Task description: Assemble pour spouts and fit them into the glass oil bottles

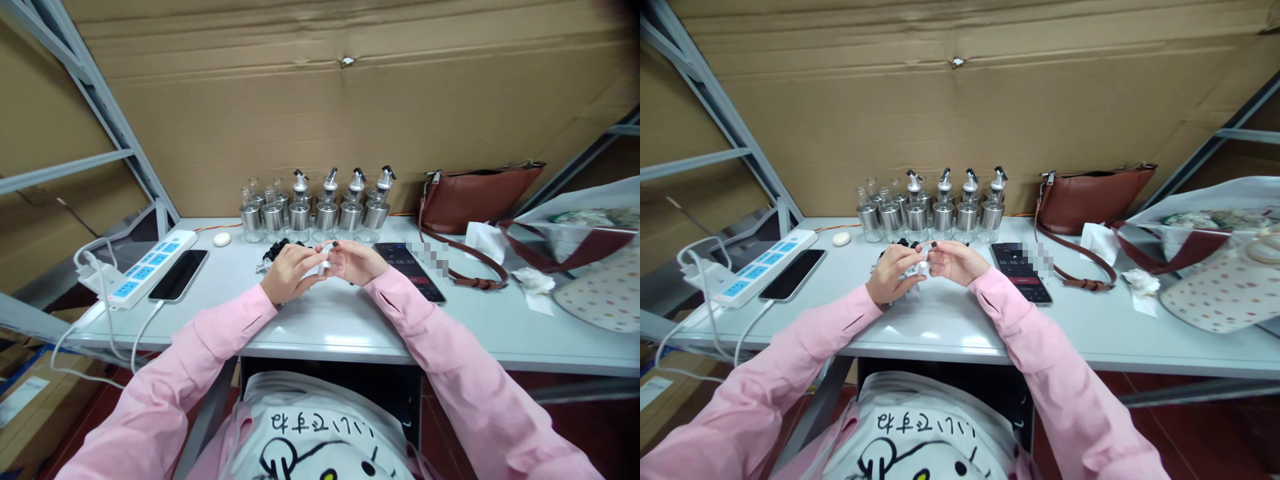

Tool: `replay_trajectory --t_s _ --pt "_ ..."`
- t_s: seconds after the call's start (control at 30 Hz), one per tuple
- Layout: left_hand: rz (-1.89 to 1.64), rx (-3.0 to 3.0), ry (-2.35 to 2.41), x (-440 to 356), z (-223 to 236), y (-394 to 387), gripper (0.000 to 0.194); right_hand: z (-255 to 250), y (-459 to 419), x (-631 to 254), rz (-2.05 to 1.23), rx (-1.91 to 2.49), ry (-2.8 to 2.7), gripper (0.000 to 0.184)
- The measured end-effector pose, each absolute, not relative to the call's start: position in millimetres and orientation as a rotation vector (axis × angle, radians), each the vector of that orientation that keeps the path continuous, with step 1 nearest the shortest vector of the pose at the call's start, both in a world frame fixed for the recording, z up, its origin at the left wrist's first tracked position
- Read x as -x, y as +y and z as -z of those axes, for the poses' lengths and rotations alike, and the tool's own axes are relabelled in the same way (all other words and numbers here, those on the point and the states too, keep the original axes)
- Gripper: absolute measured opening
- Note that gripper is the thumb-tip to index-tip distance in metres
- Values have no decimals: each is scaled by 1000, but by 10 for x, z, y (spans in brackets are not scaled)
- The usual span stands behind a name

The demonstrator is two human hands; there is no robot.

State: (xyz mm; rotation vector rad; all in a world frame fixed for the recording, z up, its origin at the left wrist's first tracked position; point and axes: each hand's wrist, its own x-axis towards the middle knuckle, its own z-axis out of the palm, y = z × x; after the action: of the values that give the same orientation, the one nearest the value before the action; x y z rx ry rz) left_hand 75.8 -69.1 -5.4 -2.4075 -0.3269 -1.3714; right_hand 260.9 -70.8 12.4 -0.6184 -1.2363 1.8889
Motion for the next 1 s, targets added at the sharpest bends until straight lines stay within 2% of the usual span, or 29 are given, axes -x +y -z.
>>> replay_trajectory --t_s 0.5,0.63,0.83,1.0 --pt "1366 2451 -355 -759 64 -694 36 -147 -717 -2545 -1928 478 -1109 11" --pt "1370 2466 -364 -754 64 -682 37 -119 -713 -2529 -1886 431 -1138 17" --pt "1266 2740 -548 -656 23 -576 61 -110 -676 -2537 -1721 529 -1182 27" --pt "932 2819 -921 -577 3 -499 35 -140 -650 -2583 -1701 579 -1150 20"
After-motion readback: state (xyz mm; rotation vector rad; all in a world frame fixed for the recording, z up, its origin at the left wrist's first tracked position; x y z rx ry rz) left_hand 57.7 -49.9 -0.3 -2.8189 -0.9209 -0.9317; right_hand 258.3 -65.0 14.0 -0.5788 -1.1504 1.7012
